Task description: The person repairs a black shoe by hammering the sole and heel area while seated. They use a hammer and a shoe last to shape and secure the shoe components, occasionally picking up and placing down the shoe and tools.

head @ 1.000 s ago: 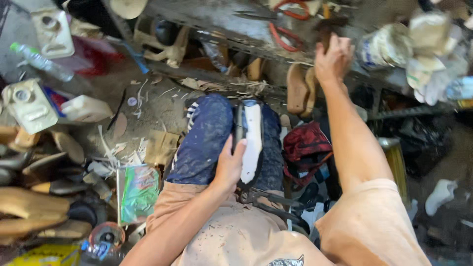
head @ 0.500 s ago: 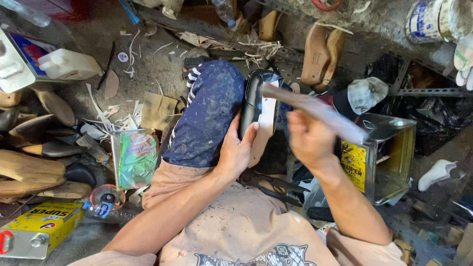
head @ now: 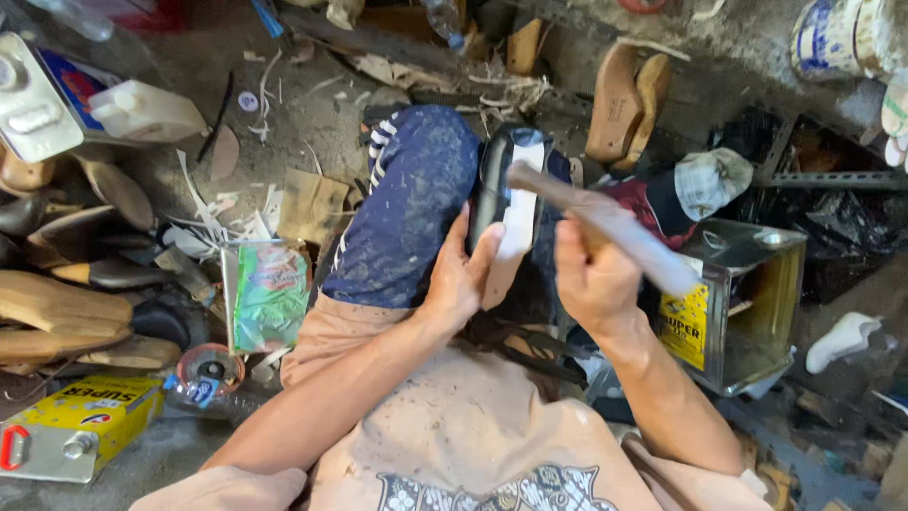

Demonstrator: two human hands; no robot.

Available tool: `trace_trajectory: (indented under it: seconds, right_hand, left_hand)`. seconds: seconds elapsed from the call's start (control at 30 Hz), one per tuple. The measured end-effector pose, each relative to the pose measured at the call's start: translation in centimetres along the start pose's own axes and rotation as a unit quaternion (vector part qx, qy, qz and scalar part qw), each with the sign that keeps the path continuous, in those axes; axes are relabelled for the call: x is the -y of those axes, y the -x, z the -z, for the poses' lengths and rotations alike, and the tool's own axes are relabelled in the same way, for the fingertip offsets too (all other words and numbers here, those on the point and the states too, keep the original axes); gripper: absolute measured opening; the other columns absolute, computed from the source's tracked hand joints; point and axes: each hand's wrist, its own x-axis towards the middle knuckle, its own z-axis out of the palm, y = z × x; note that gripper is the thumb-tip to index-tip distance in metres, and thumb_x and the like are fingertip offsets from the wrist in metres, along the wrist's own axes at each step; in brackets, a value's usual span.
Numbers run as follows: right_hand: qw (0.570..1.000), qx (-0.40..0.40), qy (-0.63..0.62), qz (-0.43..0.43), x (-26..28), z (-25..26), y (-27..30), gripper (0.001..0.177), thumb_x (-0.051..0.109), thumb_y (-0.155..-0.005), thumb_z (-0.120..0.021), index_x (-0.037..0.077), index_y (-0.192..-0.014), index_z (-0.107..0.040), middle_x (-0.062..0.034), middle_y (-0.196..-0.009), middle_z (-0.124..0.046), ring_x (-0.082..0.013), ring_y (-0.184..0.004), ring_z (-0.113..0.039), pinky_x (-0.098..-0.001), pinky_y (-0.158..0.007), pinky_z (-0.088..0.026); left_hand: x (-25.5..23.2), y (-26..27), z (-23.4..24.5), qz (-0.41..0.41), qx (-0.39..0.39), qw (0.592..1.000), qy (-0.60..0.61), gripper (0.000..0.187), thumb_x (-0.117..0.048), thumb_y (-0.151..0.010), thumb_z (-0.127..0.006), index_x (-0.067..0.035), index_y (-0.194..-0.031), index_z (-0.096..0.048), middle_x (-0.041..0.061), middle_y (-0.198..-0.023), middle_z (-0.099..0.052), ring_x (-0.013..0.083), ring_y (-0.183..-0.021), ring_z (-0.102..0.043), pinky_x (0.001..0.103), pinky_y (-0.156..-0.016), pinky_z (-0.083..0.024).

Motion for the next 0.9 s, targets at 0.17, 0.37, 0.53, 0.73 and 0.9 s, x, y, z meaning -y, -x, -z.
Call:
trace_trajectory:
  seconds: [0.17,0.37,0.53,0.73,0.9]
  right_hand:
    - [0.998,0.051,-0.039,-0.011,3.5,1.0,-2.0,0.015,0.007,-0.101,-0.063,-0.007,-0.104,-0.069,-0.0233,-0.089,-0.071,-0.0448,-0.082,-0.069,-0.0432,-0.071,-0.057]
    - [0.991,0.122,0.059,0.005,0.5,0.2,1.9,0.022,0.017,-0.093,-0.075,-0.004,-0.093,-0.07,-0.0258,-0.078,-0.068,-0.0482,-0.077,-0.068,-0.0513,-0.052,-0.051]
    - [0.996,0.086,0.024,0.0,2.4,0.6,0.9,0.014,0.01,-0.096,-0.071,-0.003,-0.098,-0.074,-0.0224,-0.082,-0.07,-0.0453,-0.078,-0.068,-0.0453,-0.059,-0.053]
    - [0.994,0.093,0.055,0.03,1.9,0.6,0.5,0.02,0.018,-0.099,-0.069,0.0,-0.093,-0.075,-0.0195,-0.078,-0.068,-0.042,-0.075,-0.068,-0.0446,-0.061,-0.054]
    - [0.987,0.136,0.09,0.003,2.5,1.3,0.3,0.025,0.026,-0.095,-0.075,0.003,-0.084,-0.074,-0.0189,-0.069,-0.067,-0.0437,-0.07,-0.068,-0.0519,-0.055,-0.05]
  left_hand:
    - [0.0,-0.6,0.4,-0.031,0.03,0.998,0.048,0.092,-0.057,-0.093,-0.062,-0.006,-0.162,-0.029,0.029,-0.159,-0.039,0.0414,-0.148,-0.036,0.051,-0.119,-0.033]
    - [3.6,-2.2,-0.1,-0.054,0.03,0.993,0.097,0.091,-0.036,-0.094,-0.07,0.0,-0.162,-0.024,0.033,-0.161,-0.03,0.0408,-0.152,-0.028,0.051,-0.123,-0.026]
    - [0.3,-0.7,0.2,-0.028,0.11,0.973,0.203,0.101,-0.037,-0.094,-0.07,-0.004,-0.166,-0.007,0.037,-0.16,-0.028,0.043,-0.144,-0.039,0.054,-0.109,-0.043]
    - [2.9,-1.8,-0.1,-0.03,0.127,0.957,0.259,0.1,-0.027,-0.095,-0.072,-0.007,-0.166,-0.005,0.036,-0.154,-0.036,0.0346,-0.133,-0.047,0.044,-0.095,-0.055]
    - [2.5,-1.6,0.5,-0.078,0.157,0.952,0.253,0.098,-0.024,-0.095,-0.072,-0.012,-0.167,-0.006,0.026,-0.167,-0.021,0.0324,-0.148,-0.03,0.045,-0.111,-0.045]
